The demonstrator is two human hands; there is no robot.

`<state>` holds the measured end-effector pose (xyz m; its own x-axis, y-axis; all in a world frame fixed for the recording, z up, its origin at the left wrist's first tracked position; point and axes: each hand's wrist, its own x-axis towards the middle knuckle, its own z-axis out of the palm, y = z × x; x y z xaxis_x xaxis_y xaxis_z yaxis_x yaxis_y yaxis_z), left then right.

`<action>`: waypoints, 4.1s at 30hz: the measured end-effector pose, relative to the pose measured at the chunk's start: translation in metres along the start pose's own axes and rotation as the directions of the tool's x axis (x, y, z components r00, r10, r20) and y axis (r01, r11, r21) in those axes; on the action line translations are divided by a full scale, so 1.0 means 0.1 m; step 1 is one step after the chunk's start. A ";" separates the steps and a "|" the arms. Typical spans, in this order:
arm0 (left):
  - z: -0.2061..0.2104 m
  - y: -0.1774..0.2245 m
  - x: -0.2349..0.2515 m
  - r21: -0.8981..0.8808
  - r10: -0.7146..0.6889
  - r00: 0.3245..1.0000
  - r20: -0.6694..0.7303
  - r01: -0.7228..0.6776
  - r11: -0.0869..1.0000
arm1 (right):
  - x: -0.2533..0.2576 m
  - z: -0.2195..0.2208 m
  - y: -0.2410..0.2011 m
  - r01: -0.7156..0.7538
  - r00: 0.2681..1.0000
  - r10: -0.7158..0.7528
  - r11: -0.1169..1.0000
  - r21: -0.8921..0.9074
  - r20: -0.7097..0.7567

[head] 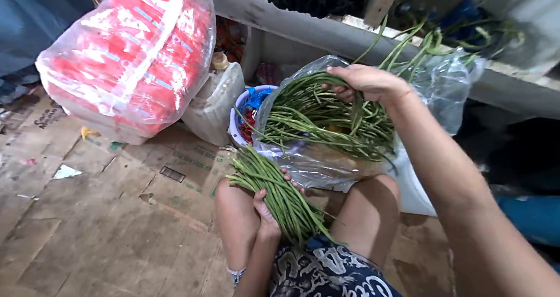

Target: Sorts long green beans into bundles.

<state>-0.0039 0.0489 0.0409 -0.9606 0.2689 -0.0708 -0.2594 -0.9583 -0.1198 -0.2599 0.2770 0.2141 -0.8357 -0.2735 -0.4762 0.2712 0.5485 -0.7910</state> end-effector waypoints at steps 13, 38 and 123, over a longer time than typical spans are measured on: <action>-0.01 -0.29 0.32 -0.040 -0.011 0.968 0.250 0.022 0.999 | -1.29 0.27 -0.49 0.377 0.866 -0.473 0.831 -0.409 -0.163; 0.15 0.13 -0.09 -0.154 0.019 0.987 0.159 0.006 0.988 | -1.53 1.84 0.97 0.465 0.808 -0.587 0.679 -0.569 -0.040; 0.25 0.02 -0.18 0.390 0.334 0.940 0.074 -0.336 0.857 | -1.69 2.26 0.57 0.511 0.674 -0.657 0.744 -0.431 -0.336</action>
<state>0.0107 0.0392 0.0666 -0.9967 -0.0746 -0.0331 0.0609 -0.9496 0.3076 0.0044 0.1759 0.1627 -0.9024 -0.2796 0.3280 -0.4308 0.6086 -0.6664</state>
